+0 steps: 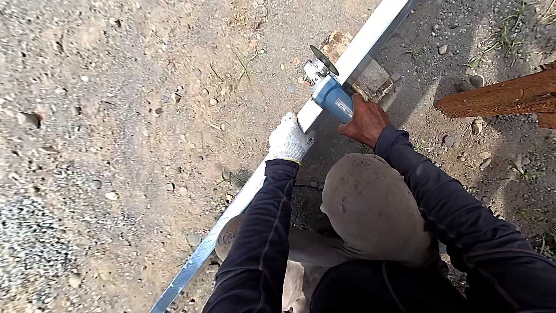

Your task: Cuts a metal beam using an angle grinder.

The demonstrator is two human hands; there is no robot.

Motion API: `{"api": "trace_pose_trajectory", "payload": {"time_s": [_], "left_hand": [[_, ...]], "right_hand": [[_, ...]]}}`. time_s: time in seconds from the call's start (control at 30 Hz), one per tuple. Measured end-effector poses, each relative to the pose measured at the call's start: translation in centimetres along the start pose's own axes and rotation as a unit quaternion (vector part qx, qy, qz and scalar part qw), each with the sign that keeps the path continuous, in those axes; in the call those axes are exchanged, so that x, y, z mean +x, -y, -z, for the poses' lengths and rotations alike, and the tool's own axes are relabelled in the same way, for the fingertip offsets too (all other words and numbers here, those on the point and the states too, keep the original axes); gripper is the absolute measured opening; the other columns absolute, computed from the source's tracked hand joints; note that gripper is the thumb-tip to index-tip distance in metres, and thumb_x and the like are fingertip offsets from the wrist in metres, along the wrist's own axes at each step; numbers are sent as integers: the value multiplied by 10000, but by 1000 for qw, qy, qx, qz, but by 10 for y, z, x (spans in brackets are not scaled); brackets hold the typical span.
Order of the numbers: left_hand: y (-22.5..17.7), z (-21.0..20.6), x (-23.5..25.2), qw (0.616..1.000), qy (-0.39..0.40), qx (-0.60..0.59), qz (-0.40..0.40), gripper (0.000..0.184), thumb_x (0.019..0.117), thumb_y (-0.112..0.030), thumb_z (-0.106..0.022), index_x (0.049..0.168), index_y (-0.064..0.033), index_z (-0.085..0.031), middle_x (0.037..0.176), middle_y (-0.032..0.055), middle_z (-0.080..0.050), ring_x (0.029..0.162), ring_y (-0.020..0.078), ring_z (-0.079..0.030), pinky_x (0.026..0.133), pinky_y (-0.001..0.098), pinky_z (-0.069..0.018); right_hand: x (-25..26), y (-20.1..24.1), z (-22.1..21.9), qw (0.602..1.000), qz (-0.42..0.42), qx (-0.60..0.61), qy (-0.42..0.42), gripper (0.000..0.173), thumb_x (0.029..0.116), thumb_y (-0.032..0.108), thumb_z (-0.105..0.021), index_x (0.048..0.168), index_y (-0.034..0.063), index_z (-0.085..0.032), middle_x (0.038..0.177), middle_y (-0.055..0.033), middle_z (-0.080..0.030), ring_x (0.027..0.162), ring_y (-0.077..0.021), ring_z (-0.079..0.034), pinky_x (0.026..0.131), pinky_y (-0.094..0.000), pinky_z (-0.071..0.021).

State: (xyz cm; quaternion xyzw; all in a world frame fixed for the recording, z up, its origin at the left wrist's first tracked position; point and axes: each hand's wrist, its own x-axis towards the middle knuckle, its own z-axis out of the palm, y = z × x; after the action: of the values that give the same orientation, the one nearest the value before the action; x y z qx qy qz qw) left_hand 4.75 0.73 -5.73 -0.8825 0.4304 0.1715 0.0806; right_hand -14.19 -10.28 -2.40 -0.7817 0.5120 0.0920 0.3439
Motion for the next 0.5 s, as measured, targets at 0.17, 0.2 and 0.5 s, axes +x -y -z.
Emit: {"api": "trace_pose_trajectory", "payload": {"time_s": [0.17, 0.2, 0.5], "left_hand": [[0, 1, 1, 1000, -2, -2, -6, 672, 791, -548, -743, 1257, -95, -570, 1147, 186, -692, 921, 425, -709, 712, 655, -548], [0, 2, 1, 1000, 3, -2, -5, 694, 795, -554, -744, 1279, -90, -562, 1163, 192, -688, 935, 430, -706, 725, 661, -549], [2, 0, 2, 1000, 5, -2, -3, 715, 790, -562, -750, 1295, -92, -560, 1187, 190, -683, 949, 418, -709, 739, 661, -551]], "right_hand": [[0, 1, 1, 1000, -6, 1, 2, 871, 732, 534, -796, 1422, 99, -490, 1040, -161, -721, 964, -365, -718, 760, -591, -565], [0, 1, 1, 1000, -6, 0, 1, 870, 729, 529, -796, 1419, 96, -490, 1032, -165, -721, 955, -372, -718, 753, -597, -565], [1, 3, 3, 1000, -14, 0, 8, 895, 727, 531, -803, 1442, 105, -474, 1078, -170, -715, 987, -377, -711, 774, -598, -564]]}}
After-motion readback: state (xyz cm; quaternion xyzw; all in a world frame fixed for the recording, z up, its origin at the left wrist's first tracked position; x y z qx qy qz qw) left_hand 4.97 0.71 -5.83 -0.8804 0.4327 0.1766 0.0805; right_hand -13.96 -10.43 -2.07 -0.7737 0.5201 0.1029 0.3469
